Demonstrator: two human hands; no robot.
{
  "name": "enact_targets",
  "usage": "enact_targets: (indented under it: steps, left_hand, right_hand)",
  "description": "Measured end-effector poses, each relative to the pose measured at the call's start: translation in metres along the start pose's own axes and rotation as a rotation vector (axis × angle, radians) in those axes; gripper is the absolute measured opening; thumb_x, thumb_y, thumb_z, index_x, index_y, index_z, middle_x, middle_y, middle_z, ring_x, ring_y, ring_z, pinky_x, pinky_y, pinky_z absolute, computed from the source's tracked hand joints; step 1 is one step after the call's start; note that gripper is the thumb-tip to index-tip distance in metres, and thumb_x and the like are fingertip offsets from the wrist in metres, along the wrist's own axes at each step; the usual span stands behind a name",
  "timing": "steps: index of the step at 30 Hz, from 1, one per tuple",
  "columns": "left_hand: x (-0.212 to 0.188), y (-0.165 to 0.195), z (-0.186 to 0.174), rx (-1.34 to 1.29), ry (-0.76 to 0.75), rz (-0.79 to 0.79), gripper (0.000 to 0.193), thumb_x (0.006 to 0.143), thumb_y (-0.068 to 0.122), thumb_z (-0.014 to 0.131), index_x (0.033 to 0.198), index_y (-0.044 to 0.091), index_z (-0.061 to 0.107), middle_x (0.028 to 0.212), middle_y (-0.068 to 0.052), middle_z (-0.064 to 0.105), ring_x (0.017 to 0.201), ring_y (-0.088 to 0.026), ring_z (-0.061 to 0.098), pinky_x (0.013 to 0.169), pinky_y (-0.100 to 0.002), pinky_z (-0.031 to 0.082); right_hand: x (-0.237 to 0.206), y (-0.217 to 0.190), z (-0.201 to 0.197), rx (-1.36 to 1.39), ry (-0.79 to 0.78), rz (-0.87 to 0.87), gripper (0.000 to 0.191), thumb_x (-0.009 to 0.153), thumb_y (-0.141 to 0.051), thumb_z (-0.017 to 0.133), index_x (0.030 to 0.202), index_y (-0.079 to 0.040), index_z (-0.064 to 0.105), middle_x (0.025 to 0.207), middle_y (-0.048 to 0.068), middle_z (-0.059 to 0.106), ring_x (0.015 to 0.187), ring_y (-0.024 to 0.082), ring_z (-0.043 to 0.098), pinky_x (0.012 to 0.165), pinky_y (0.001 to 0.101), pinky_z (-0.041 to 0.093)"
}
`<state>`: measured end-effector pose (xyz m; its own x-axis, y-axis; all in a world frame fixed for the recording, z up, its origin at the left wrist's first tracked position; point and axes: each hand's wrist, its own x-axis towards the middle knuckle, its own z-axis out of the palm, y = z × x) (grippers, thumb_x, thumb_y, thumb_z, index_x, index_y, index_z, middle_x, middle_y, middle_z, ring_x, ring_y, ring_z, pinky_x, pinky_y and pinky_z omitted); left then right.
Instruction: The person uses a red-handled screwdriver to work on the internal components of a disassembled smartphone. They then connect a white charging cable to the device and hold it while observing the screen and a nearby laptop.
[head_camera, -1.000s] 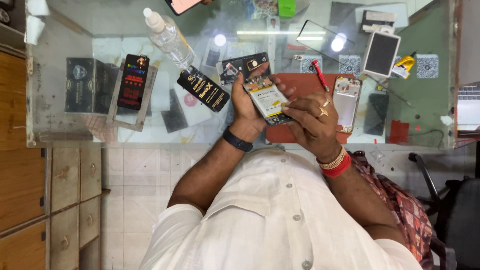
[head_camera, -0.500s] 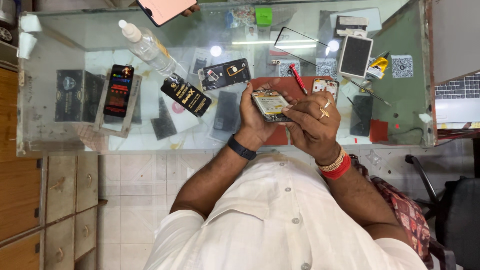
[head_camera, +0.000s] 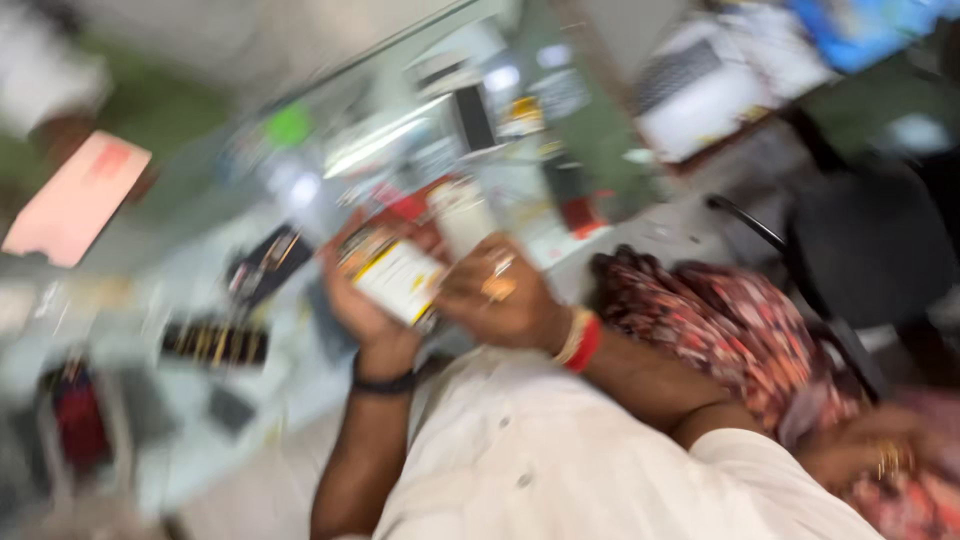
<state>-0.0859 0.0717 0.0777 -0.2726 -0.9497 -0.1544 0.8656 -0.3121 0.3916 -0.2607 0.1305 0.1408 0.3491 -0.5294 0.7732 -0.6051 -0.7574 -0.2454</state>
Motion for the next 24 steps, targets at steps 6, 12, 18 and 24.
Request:
enact_targets:
  steps: [6, 12, 18, 24]
  left_hand:
    - [-0.006, -0.028, 0.041, 0.473, -0.122, 0.227, 0.070, 0.111, 0.061, 0.041, 0.157, 0.009, 0.036, 0.114, -0.013, 0.060, 0.098, -0.031, 0.063, 0.091, -0.054, 0.059]
    - [-0.016, -0.051, 0.059, 0.698, -0.318, 0.355, 0.092, 0.104, 0.068, 0.049, 0.165, 0.004, 0.022, 0.124, -0.020, 0.058, 0.105, -0.037, 0.067, 0.099, -0.054, 0.059]
    - [-0.026, -0.078, 0.062, 0.455, -0.692, -0.037, 0.116, 0.089, 0.078, 0.062, 0.161, -0.001, 0.017, 0.140, -0.032, 0.056, 0.129, -0.044, 0.060, 0.113, -0.057, 0.049]
    - [-0.024, -0.098, 0.080, 0.715, -0.949, -0.177, 0.109, 0.094, 0.070, 0.066, 0.158, -0.004, 0.017, 0.140, -0.026, 0.058, 0.131, -0.039, 0.061, 0.119, -0.055, 0.043]
  right_hand:
    - [-0.027, -0.017, -0.022, -0.266, 0.006, 0.151, 0.031, 0.087, -0.008, 0.078, 0.116, -0.004, 0.071, 0.104, 0.008, 0.068, 0.095, 0.024, 0.069, 0.085, 0.0421, 0.056]
    - [-0.087, -0.024, -0.011, 0.295, 0.435, 0.718, 0.020, 0.094, 0.000, 0.077, 0.111, -0.003, 0.068, 0.101, 0.005, 0.070, 0.091, 0.020, 0.068, 0.079, 0.0331, 0.055]
    - [-0.149, -0.038, -0.002, 1.252, 0.767, 1.215, 0.030, 0.092, 0.001, 0.076, 0.121, 0.006, 0.070, 0.088, 0.004, 0.068, 0.066, 0.008, 0.052, 0.055, 0.0243, 0.037]
    - [-0.152, -0.033, -0.016, 1.675, 0.804, 0.956, 0.033, 0.095, -0.008, 0.080, 0.121, 0.008, 0.067, 0.115, 0.011, 0.073, 0.108, 0.019, 0.068, 0.097, 0.0340, 0.053]
